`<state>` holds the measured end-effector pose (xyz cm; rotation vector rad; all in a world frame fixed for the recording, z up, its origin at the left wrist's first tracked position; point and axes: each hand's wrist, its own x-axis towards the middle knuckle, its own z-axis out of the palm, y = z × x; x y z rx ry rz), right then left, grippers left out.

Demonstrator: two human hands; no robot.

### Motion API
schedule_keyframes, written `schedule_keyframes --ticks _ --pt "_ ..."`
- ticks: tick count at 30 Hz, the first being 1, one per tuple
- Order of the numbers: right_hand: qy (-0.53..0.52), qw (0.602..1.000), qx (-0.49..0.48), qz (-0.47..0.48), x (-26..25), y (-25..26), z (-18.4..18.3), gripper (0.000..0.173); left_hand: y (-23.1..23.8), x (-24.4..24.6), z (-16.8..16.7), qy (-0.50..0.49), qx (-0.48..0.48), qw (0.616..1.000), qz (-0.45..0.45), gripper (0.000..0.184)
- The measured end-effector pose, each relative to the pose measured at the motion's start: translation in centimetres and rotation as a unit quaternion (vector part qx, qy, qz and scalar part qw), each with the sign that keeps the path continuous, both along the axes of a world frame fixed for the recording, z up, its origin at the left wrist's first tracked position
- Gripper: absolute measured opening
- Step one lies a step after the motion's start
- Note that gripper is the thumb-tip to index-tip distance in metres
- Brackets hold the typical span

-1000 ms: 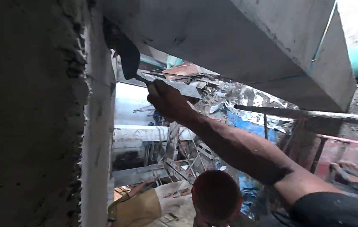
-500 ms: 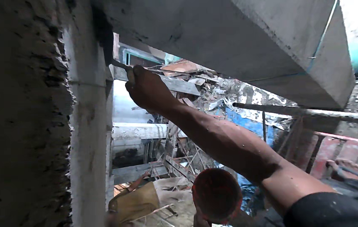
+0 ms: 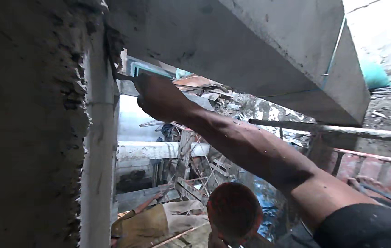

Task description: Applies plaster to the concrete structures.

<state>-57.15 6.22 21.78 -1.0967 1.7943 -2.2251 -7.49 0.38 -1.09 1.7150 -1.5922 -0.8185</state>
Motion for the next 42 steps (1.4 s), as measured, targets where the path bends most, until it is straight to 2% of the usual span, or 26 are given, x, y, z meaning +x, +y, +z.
schedule_keyframes --ticks 4,10,13,16,20,22,25,30,33,36,38,41,42 --pt "0.059 0.998 -0.011 -0.01 -1.7 0.1 -1.7 0.025 -2.2 -3.3 1.0 0.05 -0.001 0.999 -0.021 0.039" --pt "0.136 0.99 0.011 -0.028 -3.9 1.0 -3.6 0.027 -5.5 -14.3 6.1 0.103 -0.052 0.982 -0.151 0.035" --pt "0.123 0.992 0.001 -0.002 -4.9 2.3 -4.3 0.023 -7.0 -20.7 9.4 0.14 -0.076 0.959 -0.234 0.032" --pt "0.078 0.995 0.005 0.062 -5.5 3.4 -4.9 0.022 -7.8 -26.7 12.9 0.135 -0.093 0.95 -0.267 0.035" --pt "0.104 0.994 -0.038 0.015 -5.9 2.4 -5.4 0.013 -8.5 -33.1 16.7 0.164 -0.092 0.928 -0.322 0.034" --pt "0.102 0.994 -0.031 0.013 -5.3 2.8 -5.1 0.014 -8.9 -35.3 18.0 0.162 -0.101 0.917 -0.349 0.034" --pt "0.095 0.995 0.001 0.014 -3.6 4.0 -4.6 0.019 -8.8 -38.1 19.4 0.224 -0.078 0.9 -0.366 0.034" --pt "0.045 0.998 -0.008 0.032 -0.7 5.4 -5.5 0.022 -9.4 -39.2 20.0 0.258 -0.073 0.882 -0.387 0.036" --pt "0.004 0.998 -0.024 0.057 0.6 6.1 -6.9 0.024 -9.8 -38.0 19.1 0.259 -0.065 0.891 -0.368 0.037" --pt "-0.011 0.998 -0.027 0.047 -0.5 3.9 -7.3 0.028 -9.9 -36.2 17.4 0.262 -0.046 0.907 -0.328 0.034" --pt "-0.022 0.999 -0.021 0.041 -1.5 3.3 -6.4 0.025 -10.1 -34.9 16.3 0.263 -0.034 0.915 -0.304 0.032" --pt "-0.089 0.995 -0.033 -0.007 1.0 5.8 -3.9 0.007 -10.3 -32.8 15.4 0.268 -0.021 0.919 -0.29 0.032" --pt "-0.077 0.996 -0.039 -0.008 1.0 5.8 -3.4 0.004 -10.5 -32.5 15.3 0.277 -0.017 0.917 -0.285 0.032"
